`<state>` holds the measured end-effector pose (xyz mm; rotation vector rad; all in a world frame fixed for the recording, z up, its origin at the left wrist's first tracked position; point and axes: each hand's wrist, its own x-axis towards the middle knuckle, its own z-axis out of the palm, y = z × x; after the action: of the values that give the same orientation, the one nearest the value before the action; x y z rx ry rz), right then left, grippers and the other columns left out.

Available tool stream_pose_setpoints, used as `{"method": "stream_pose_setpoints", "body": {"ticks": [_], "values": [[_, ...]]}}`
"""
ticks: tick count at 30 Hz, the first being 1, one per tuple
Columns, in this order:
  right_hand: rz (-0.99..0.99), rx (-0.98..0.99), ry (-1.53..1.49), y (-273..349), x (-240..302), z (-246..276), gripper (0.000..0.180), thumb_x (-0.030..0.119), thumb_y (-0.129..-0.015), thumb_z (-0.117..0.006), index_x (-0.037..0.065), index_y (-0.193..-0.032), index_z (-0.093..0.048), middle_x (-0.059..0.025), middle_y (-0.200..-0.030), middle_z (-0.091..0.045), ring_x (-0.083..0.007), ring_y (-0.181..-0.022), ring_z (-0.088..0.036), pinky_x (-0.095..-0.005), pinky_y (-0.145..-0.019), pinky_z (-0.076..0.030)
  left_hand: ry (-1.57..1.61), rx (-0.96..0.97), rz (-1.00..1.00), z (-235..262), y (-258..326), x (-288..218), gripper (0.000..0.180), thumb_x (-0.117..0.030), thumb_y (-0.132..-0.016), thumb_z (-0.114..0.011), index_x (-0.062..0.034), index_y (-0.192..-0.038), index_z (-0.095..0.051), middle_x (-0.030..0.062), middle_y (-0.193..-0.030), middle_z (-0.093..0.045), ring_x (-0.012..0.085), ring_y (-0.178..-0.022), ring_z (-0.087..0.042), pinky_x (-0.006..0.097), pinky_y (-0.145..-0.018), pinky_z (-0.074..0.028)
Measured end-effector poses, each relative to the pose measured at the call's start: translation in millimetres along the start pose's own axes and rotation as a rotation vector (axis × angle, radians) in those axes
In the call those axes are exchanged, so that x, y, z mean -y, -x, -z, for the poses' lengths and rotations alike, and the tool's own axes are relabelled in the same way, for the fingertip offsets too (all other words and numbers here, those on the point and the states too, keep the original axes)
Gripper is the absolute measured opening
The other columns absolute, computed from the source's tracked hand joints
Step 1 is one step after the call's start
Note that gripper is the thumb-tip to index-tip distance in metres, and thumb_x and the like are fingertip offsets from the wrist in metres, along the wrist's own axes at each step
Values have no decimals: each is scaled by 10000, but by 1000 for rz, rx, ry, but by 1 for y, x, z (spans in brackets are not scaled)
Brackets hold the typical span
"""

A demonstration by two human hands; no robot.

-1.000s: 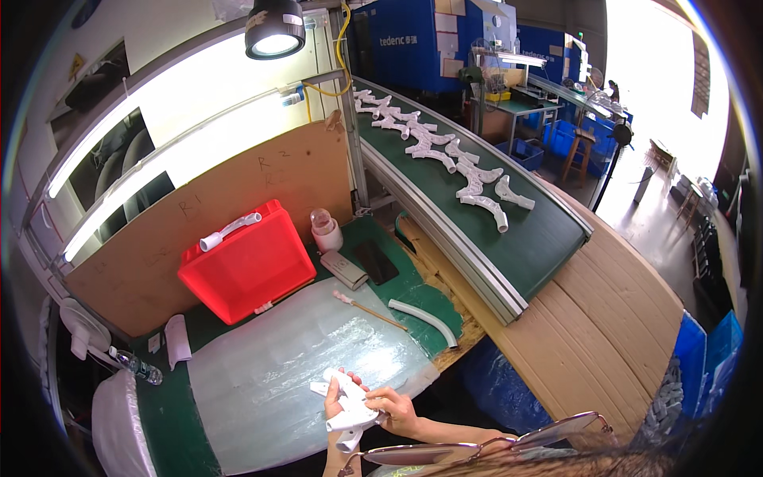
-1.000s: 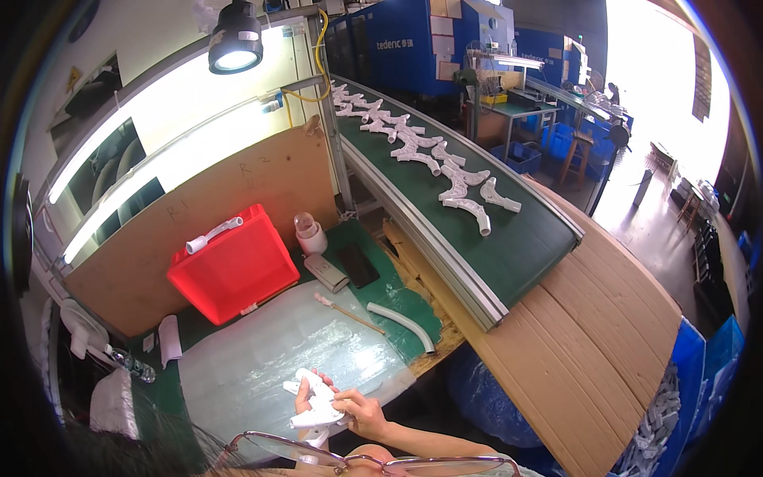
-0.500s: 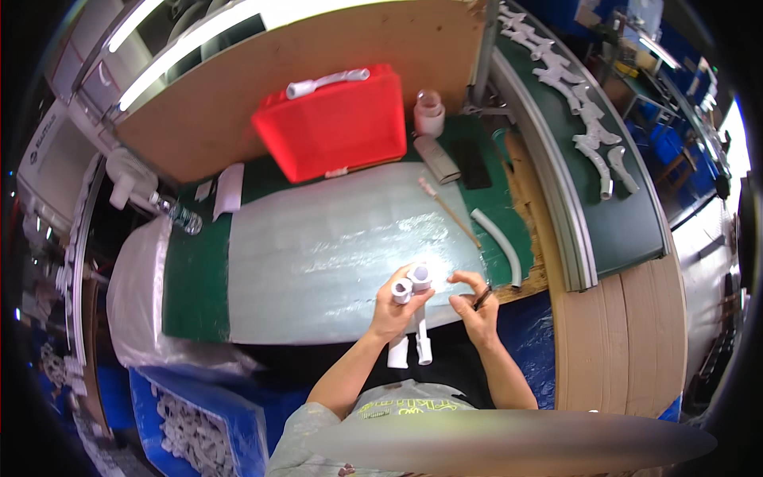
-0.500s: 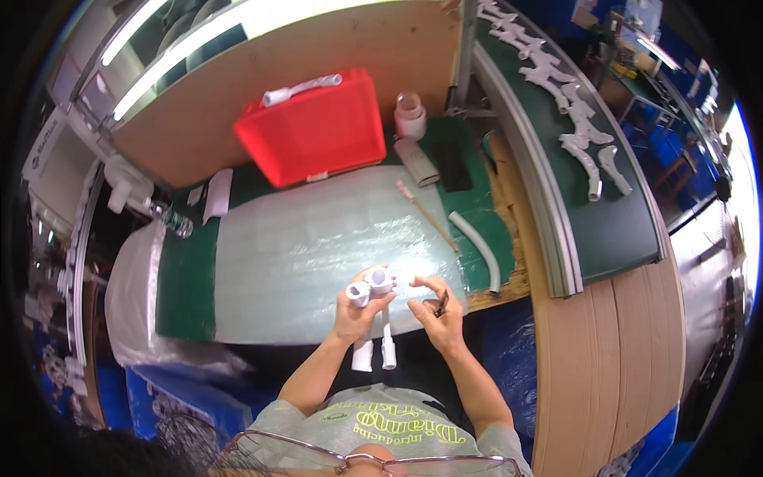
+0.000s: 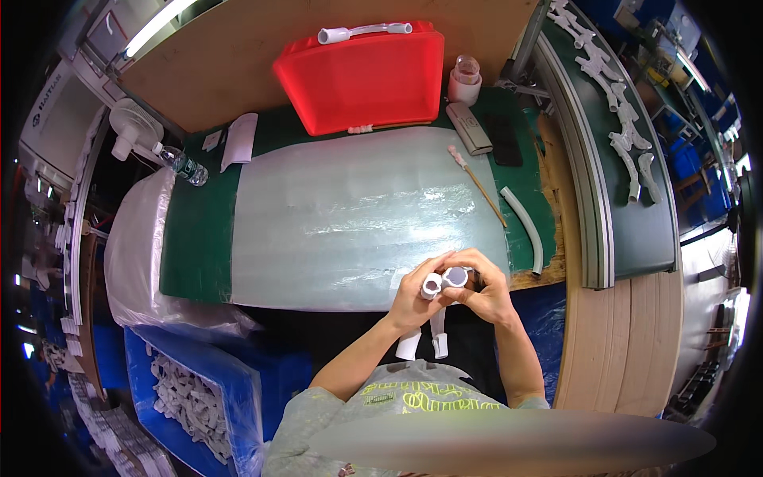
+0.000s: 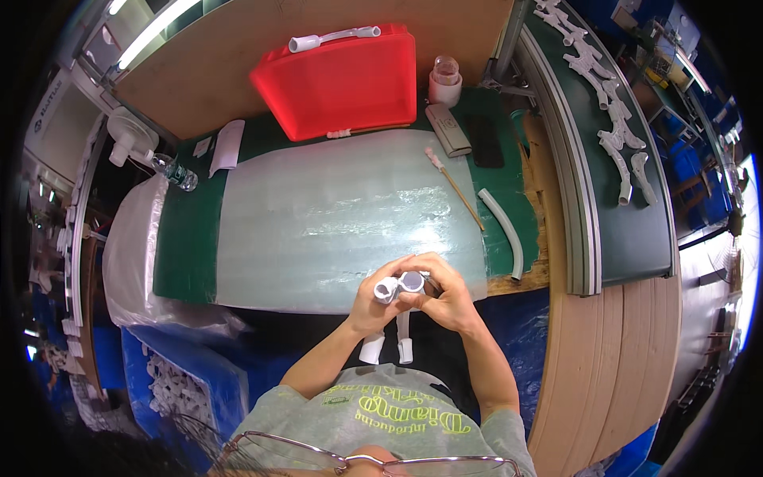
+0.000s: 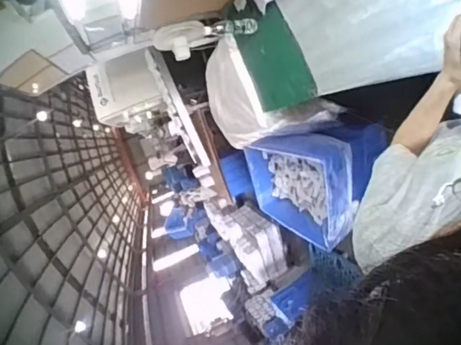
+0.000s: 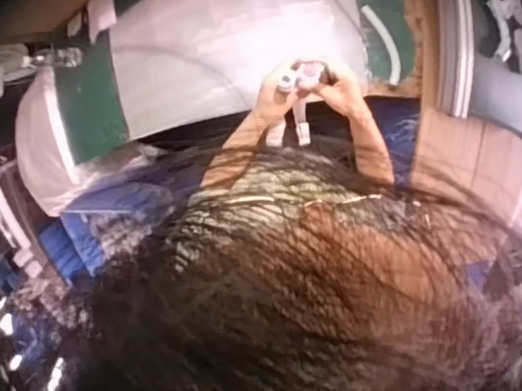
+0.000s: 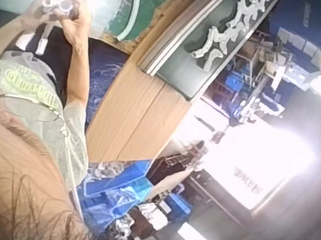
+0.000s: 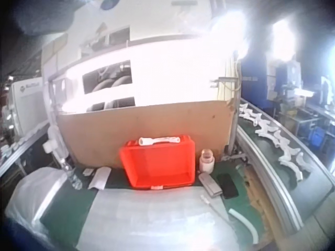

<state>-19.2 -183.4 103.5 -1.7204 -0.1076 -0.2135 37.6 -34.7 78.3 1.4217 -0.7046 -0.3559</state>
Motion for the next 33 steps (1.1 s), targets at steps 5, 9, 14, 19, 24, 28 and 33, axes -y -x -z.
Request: {"method": "stream_pose_setpoints", "body": {"ticks": [5, 9, 14, 19, 24, 28, 33], "values": [[-138, -111, -36, -2, 6, 2, 314, -8, -760, -653, 6, -1035, -504, -54, -954, -578, -64, -751, -524, -189, -624, -445, 280, -100, 107, 0, 0, 10, 403, -69, -810, -636, 25, -1177, -500, 96, -1024, -567, 156, -972, -544, 278, -826, -451], [-102, -314, -108, 7, -16, 17, 208, 9, -769, -625, 25, -952, -526, -18, -863, -566, -57, -745, -502, -192, -617, -408, 381, -728, 169, 23, -22, 1, 161, -156, -878, -562, -12, -942, -531, 62, -784, -548, 118, -746, -529, 272, -671, -461], [-168, -211, -41, 21, -13, -23, 380, 23, -706, -708, 35, -1044, -535, -16, -768, -575, -68, -726, -528, -212, -656, -422, 539, -1077, 6, 36, -55, -7, 175, -235, -886, -564, -105, -845, -454, 1, -751, -445, 83, -695, -435, 267, -671, -438], [-117, -361, 98, 23, -13, -31, 537, 96, -698, -747, 58, -1187, -528, -43, -812, -603, -102, -749, -548, -238, -696, -435, 519, -1054, -88, 11, -47, 7, 198, -242, -880, -578, -136, -874, -411, 4, -875, -430, 100, -843, -444, 343, -825, -445], [-40, -371, 161, 12, -11, -3, 417, 130, -697, -742, 52, -1086, -613, -53, -890, -629, -128, -789, -567, -247, -732, -444, 501, -608, -233, 19, -1, 23, 267, -70, -791, -622, -84, -979, -433, 52, -980, -452, 198, -1068, -424, 427, -1025, -291], [-49, -159, 201, 8, 10, 31, 401, 99, -669, -743, 45, -1048, -622, -56, -864, -635, -127, -771, -576, -249, -696, -454, 527, 110, -59, 68, 26, 15, 617, -309, -716, -714, -33, -1211, -472, 138, -1269, -429, 293, -1292, -290, 411, -1046, -259], [36, 171, 337, -6, 26, 29, 380, 96, -655, -745, 114, -1018, -635, -39, -784, -622, -146, -647, -579, -248, -574, -450, 577, 376, 367, 90, 5, -16, 759, -283, -654, -775, -7, -1275, -439, 152, -1239, -471, 275, -1227, -388, 350, -1009, -310]]}}
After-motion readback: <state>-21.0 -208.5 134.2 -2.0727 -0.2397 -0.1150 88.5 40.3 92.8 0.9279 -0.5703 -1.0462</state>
